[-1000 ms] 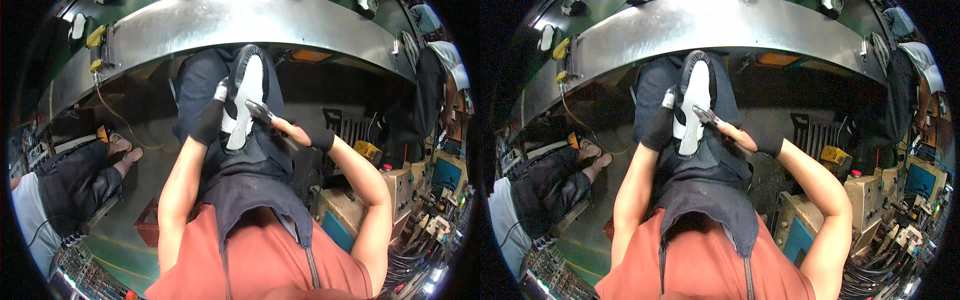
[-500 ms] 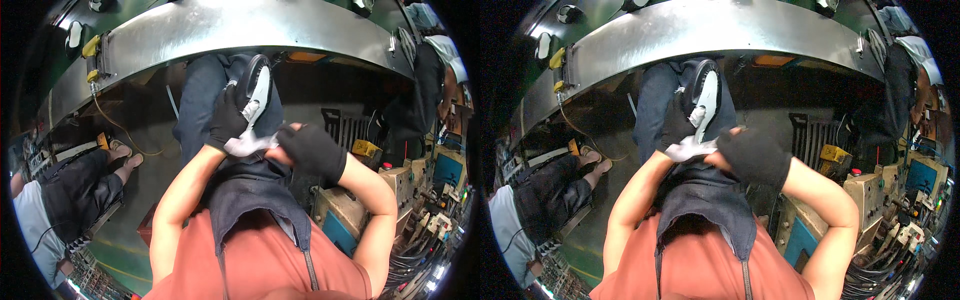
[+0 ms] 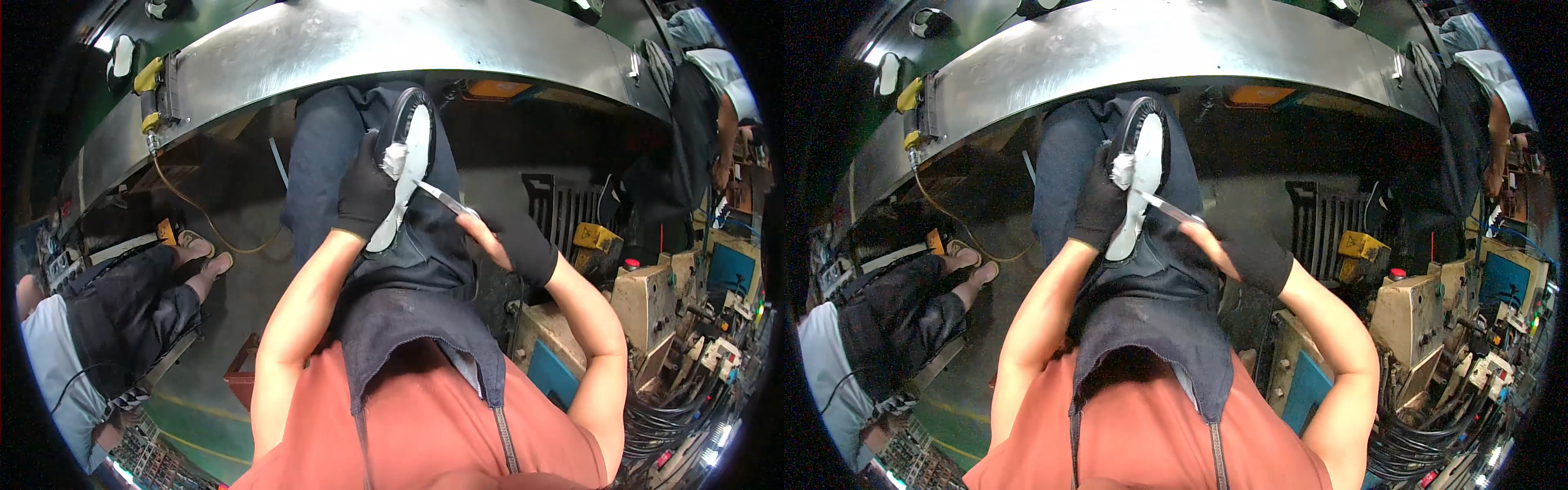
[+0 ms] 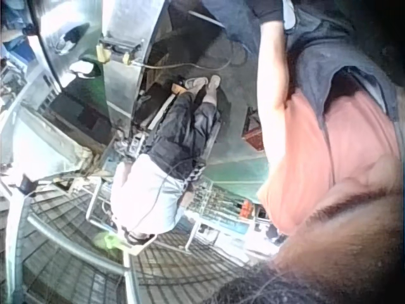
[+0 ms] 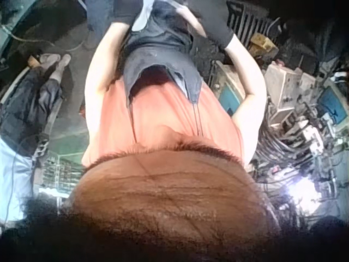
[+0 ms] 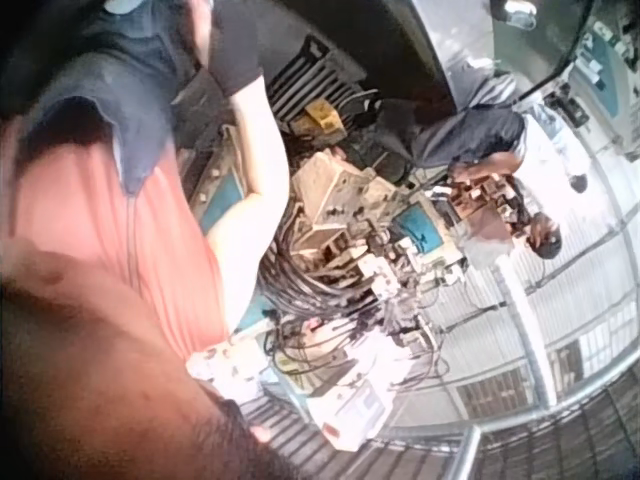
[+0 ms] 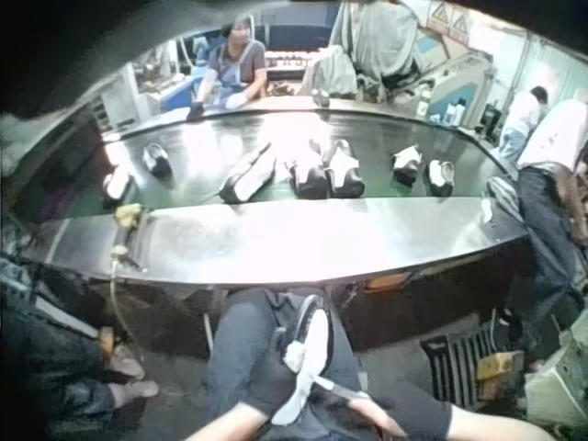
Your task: The person uses a pair of pliers to trim excess material from the edges of white shoe parts. They pick up each part from a conveyor belt, hold it against their lap, and carefully scrape the edges before placing the finished item back on the belt.
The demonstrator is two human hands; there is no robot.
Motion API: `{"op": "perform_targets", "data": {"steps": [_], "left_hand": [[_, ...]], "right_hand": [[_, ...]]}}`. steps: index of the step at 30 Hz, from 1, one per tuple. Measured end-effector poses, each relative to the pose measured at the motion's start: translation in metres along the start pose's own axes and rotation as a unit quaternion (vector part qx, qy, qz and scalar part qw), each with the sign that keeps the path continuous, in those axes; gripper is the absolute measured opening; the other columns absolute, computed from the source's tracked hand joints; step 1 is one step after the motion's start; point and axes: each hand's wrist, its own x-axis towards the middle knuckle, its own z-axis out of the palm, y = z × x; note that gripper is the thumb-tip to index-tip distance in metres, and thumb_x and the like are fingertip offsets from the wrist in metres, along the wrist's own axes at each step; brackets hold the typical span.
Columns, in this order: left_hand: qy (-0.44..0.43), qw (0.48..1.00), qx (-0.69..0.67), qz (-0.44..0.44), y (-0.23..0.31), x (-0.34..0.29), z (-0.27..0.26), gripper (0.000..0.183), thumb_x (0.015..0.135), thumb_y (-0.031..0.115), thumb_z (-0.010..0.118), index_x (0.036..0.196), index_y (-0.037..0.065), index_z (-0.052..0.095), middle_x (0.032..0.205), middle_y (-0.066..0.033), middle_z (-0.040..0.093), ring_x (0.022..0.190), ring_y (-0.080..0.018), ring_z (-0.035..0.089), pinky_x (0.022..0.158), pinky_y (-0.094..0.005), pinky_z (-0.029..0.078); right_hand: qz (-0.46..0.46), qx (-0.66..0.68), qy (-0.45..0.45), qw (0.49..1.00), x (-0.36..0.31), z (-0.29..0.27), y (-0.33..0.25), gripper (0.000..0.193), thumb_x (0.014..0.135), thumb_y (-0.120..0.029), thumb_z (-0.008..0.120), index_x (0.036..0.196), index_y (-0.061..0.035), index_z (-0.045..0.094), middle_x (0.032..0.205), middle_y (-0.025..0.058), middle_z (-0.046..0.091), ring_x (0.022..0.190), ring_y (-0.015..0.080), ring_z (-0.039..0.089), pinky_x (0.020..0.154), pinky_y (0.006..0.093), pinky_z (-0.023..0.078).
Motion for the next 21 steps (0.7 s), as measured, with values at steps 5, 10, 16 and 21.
{"op": "perform_targets", "data": {"steps": [5,10,16,21], "left_hand": [[-0.143,0.980,-0.139,0.026,-0.009,-0.013,-0.020,0.084,0.076,0.031,0.073,0.137,-0.001,0.026,0.132,-0.0204,0.040,0.124,-0.0292,0.040,0.101,-0.0350,0.034],[-0.207,0.926,-0.304,-0.088,-0.024,-0.053,-0.057,0.095,0.083,0.024,0.066,0.147,0.002,0.000,0.149,-0.0167,0.021,0.134,-0.0225,0.028,0.108,-0.0341,0.026],[-0.175,0.959,-0.209,-0.079,0.013,-0.086,-0.047,0.112,0.069,0.023,0.079,0.146,0.000,0.000,0.148,-0.0207,0.023,0.134,-0.0238,0.030,0.109,-0.0353,0.025],[-0.187,0.981,-0.010,0.042,0.008,-0.078,-0.043,0.109,0.071,0.029,0.077,0.144,-0.006,0.004,0.148,-0.0260,0.019,0.137,-0.0317,0.024,0.111,-0.0370,0.021]], "right_hand": [[-0.168,-0.087,0.092,0.978,0.050,-0.007,0.001,0.037,0.091,-0.038,0.053,0.087,-0.0020,0.063,0.073,0.0213,0.060,0.065,0.0402,0.059,0.059,0.0428,0.046],[0.055,0.059,0.058,0.995,0.019,0.018,0.057,0.042,0.095,-0.038,0.046,0.083,-0.0007,0.061,0.066,0.0143,0.058,0.059,0.0254,0.058,0.059,0.0365,0.045],[0.031,0.058,-0.157,0.985,0.023,0.019,0.039,0.041,0.095,-0.037,0.048,0.087,0.0006,0.060,0.070,0.0055,0.058,0.064,0.0163,0.053,0.062,0.0321,0.043],[-0.066,-0.232,-0.122,0.963,0.048,0.019,0.007,0.051,0.091,-0.045,0.045,0.082,0.0008,0.066,0.081,0.0247,0.063,0.076,0.0390,0.063,0.067,0.0470,0.048]]}}
